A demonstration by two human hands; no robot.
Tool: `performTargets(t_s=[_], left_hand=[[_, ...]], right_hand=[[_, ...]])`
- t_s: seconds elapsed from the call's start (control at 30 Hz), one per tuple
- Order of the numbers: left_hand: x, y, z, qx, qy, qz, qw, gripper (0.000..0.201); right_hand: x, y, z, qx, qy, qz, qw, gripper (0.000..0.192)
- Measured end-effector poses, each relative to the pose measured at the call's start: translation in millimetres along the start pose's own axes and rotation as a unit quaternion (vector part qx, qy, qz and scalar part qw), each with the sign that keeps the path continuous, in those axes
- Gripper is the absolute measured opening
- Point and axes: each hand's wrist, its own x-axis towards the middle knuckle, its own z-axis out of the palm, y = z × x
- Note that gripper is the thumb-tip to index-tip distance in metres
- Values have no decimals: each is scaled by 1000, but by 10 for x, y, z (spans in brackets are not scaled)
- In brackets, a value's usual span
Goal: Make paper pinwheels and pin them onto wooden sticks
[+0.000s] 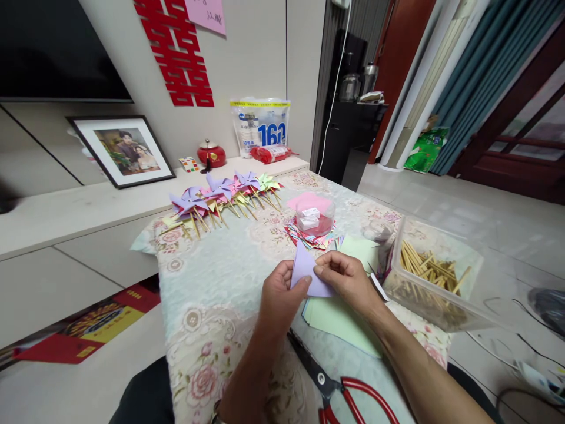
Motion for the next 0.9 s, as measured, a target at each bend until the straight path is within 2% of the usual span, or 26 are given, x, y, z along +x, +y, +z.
performTargets(t_s=[0.17, 0.37, 0.53, 0.77, 0.9], left_hand=[[2, 0, -16, 15, -2, 20, 1000, 32], [-19, 19, 27, -42, 36, 9, 998, 30], [-36, 44, 40, -67, 37, 14, 997, 26], [-22, 26, 7, -82, 23, 5, 996, 26], [-28, 20, 18, -84, 36, -10, 996, 21]], right_hand=[[-3, 25, -3, 31, -4, 24, 999, 16], [19, 1, 20, 100, 16, 48, 994, 15], [24, 20, 33, 137, 11, 54, 989, 16], [25, 51, 50, 147, 40, 69, 986, 14], [29, 26, 55, 144, 45, 50, 987, 9]])
